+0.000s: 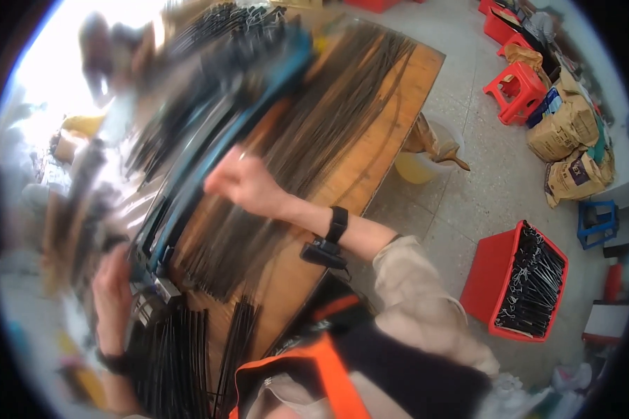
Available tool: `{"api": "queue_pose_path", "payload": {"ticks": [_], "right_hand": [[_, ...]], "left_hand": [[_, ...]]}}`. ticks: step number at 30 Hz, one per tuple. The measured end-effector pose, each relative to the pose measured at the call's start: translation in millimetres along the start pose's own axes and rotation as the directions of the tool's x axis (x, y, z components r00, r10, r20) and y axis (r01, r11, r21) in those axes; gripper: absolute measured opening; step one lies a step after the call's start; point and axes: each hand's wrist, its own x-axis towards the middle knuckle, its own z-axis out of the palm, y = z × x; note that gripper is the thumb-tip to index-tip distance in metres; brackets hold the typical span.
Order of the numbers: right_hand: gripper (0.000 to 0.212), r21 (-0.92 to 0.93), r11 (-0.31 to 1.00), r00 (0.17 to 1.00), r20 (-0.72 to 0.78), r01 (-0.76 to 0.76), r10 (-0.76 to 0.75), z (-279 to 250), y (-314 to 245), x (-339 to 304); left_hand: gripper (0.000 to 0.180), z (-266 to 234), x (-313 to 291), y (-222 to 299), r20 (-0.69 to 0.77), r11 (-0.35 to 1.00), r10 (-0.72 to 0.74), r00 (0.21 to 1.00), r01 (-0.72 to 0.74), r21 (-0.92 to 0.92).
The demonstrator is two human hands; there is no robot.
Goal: Assembling thin black metal rods into a mechanical blue fixture on a factory workbench.
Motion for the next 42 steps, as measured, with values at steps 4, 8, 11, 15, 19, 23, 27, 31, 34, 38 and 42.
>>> {"api": "queue_pose_path", "payload": {"ticks": [4, 8, 11, 15, 19, 23, 27, 31, 34, 38, 42], "right_hand": [[0.016, 0.095, 0.994, 0.992, -0.119, 0.052, -0.04, 22, -23, 9], [0.016, 0.09, 0.976, 0.98, -0.038, 0.199, -0.196, 73, -41, 6], [0.018, -0.039, 0.954, 0.953, 0.058, 0.299, -0.296, 60, -33, 3], [0.023, -0.215, 0.907, 0.931, 0.134, 0.363, -0.341, 66, -37, 3], [0.026, -0.249, 0.861, 0.896, 0.097, 0.444, -0.434, 80, -33, 11], [0.019, -0.465, 0.811, 0.93, 0.09, 0.355, -0.355, 45, 24, 15], [0.016, -0.214, 0.975, 0.979, 0.201, 0.066, -0.022, 90, 24, 21], [0.016, 0.163, 0.986, 0.909, 0.417, -0.044, -0.028, 174, -27, 67], [0.017, 0.338, 0.941, 0.855, 0.486, 0.011, -0.184, 226, -51, 85], [0.017, 0.396, 0.91, 0.804, 0.499, 0.121, -0.324, 259, -49, 96], [0.017, 0.335, 0.938, 0.781, 0.56, 0.091, -0.276, 270, -48, 94]], "left_hand": [[0.038, -5, -18, -8, -0.014, 0.997, -0.066, 0.998, 0.066, -0.03], [0.04, -5, -36, -10, 0.009, 0.999, -0.022, 1.0, 0.022, 0.03], [0.04, -5, -49, -12, 0.002, 0.997, 0.037, 0.999, -0.037, 0.067], [0.038, -13, -73, -25, -0.09, 0.988, -0.063, 0.994, 0.075, 0.136], [0.032, -5, -75, -28, -0.049, 0.997, -0.039, 0.998, 0.042, 0.065], [0.025, -47, -149, -102, -0.336, 0.916, -0.216, 0.917, 0.31, 0.256], [0.023, -81, -164, -91, -0.422, 0.787, -0.355, 0.834, 0.51, 0.346], [0.022, -81, -162, -79, -0.492, 0.848, -0.356, 0.795, 0.496, 0.188], [0.021, -83, -184, -70, -0.512, 0.829, -0.44, 0.737, 0.553, 0.082], [0.021, -77, -236, -73, -0.479, 0.753, -0.542, 0.69, 0.652, 0.086], [0.022, -64, -257, -77, -0.443, 0.76, -0.549, 0.708, 0.644, 0.087]]}}
